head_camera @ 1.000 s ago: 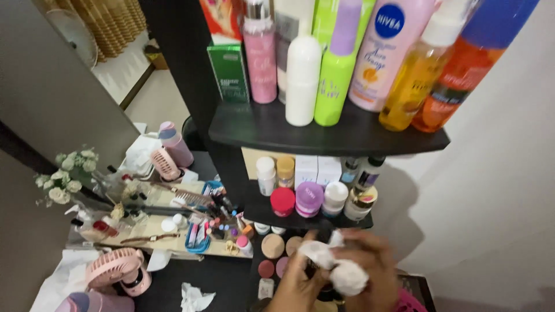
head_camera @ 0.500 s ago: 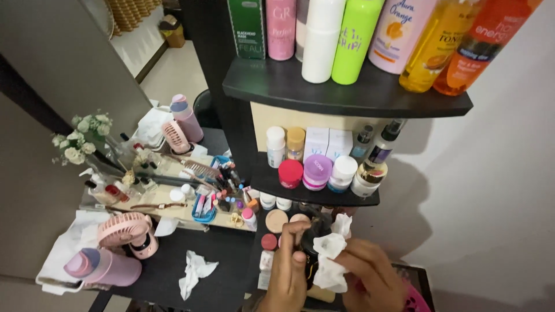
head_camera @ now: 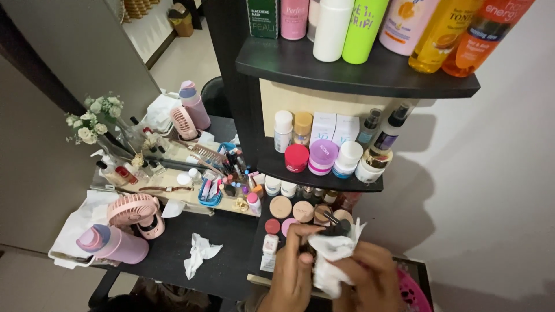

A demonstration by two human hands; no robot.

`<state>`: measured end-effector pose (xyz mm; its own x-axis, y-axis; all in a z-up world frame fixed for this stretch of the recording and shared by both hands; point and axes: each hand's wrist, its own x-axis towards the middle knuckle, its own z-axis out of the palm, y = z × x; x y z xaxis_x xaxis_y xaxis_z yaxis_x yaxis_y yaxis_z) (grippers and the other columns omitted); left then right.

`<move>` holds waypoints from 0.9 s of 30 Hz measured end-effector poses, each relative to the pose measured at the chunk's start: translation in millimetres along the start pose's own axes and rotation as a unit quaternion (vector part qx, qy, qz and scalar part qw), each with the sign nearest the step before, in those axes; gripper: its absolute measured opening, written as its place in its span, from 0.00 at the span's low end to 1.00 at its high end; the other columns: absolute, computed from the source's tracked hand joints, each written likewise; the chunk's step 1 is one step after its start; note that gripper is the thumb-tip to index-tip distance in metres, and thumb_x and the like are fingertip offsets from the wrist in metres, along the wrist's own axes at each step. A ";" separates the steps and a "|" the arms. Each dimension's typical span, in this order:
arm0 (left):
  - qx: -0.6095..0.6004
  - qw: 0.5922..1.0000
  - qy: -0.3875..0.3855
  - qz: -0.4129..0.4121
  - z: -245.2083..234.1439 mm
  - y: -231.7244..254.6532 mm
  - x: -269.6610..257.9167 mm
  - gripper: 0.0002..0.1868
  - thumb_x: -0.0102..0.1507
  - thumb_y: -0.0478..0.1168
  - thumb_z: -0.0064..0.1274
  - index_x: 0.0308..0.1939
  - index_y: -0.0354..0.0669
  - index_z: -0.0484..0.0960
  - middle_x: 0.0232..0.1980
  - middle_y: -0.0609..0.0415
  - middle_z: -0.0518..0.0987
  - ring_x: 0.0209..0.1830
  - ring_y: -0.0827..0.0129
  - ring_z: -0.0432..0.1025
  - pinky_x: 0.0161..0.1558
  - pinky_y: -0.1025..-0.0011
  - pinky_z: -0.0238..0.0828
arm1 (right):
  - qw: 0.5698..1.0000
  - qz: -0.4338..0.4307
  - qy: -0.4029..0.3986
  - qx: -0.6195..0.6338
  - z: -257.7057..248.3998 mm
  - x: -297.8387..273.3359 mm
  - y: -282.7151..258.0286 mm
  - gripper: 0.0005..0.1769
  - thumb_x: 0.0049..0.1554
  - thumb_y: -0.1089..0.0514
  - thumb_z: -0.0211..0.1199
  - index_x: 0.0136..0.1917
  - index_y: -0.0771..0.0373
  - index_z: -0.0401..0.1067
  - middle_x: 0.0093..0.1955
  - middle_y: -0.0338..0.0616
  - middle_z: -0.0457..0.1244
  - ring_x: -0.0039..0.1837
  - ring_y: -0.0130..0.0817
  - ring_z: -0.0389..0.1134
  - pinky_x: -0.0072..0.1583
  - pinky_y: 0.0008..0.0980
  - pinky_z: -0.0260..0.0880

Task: The person wipes the exterior of several cosmetic bottles and compacts on a vanity shelf using a white tissue. They handle items one at a time, including a blue-capped bottle, a black pump bottle, and a round compact, then place them back on the shelf.

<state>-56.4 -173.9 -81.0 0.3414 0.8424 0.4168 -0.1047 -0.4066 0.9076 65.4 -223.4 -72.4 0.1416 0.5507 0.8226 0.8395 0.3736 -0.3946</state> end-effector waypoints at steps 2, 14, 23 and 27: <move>-0.136 0.986 0.043 -0.090 3.5 -9.5 -3.6 0.37 0.66 0.71 0.32 0.53 0.41 0.71 0.43 0.54 0.76 0.40 0.73 0.69 0.41 0.73 0.63 | 0.998 -0.037 0.048 -0.019 3.9 -6.0 20.1 0.16 0.61 0.60 0.46 0.46 0.61 0.77 0.49 0.50 0.64 0.47 0.43 0.69 0.53 0.39 0.70; -0.139 0.982 -0.054 -0.112 -12.8 13.0 -9.3 0.27 0.67 0.61 0.47 0.56 0.46 0.62 0.51 0.53 0.66 0.45 0.71 0.63 0.39 0.74 0.57 | 0.993 0.094 0.058 0.031 -9.0 -6.4 3.0 0.13 0.54 0.70 0.64 0.47 0.51 0.75 0.51 0.41 0.70 0.37 0.19 0.67 0.33 0.17 0.57; -0.054 0.994 -0.042 -0.081 -23.3 7.1 -20.1 0.41 0.68 0.71 0.30 0.66 0.38 0.68 0.59 0.49 0.76 0.58 0.62 0.72 0.55 0.66 0.66 | 1.000 0.003 0.010 -0.016 -2.2 -1.6 -21.9 0.05 0.61 0.61 0.59 0.41 0.58 0.72 0.47 0.49 0.65 0.46 0.38 0.69 0.52 0.36 0.72; -0.092 0.986 -0.051 -0.131 -29.3 10.3 -25.3 0.40 0.67 0.71 0.32 0.65 0.42 0.70 0.51 0.53 0.74 0.42 0.69 0.72 0.43 0.70 0.71 | 0.998 -0.011 0.024 0.064 8.7 1.1 -6.5 0.03 0.59 0.70 0.57 0.44 0.69 0.71 0.47 0.56 0.66 0.47 0.47 0.69 0.52 0.41 0.72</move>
<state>-93.5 -189.1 -80.7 0.4708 0.8661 0.1679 -0.1643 -0.1010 0.9812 55.5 -218.7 -72.5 0.1512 0.5069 0.8487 0.7693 0.4787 -0.4230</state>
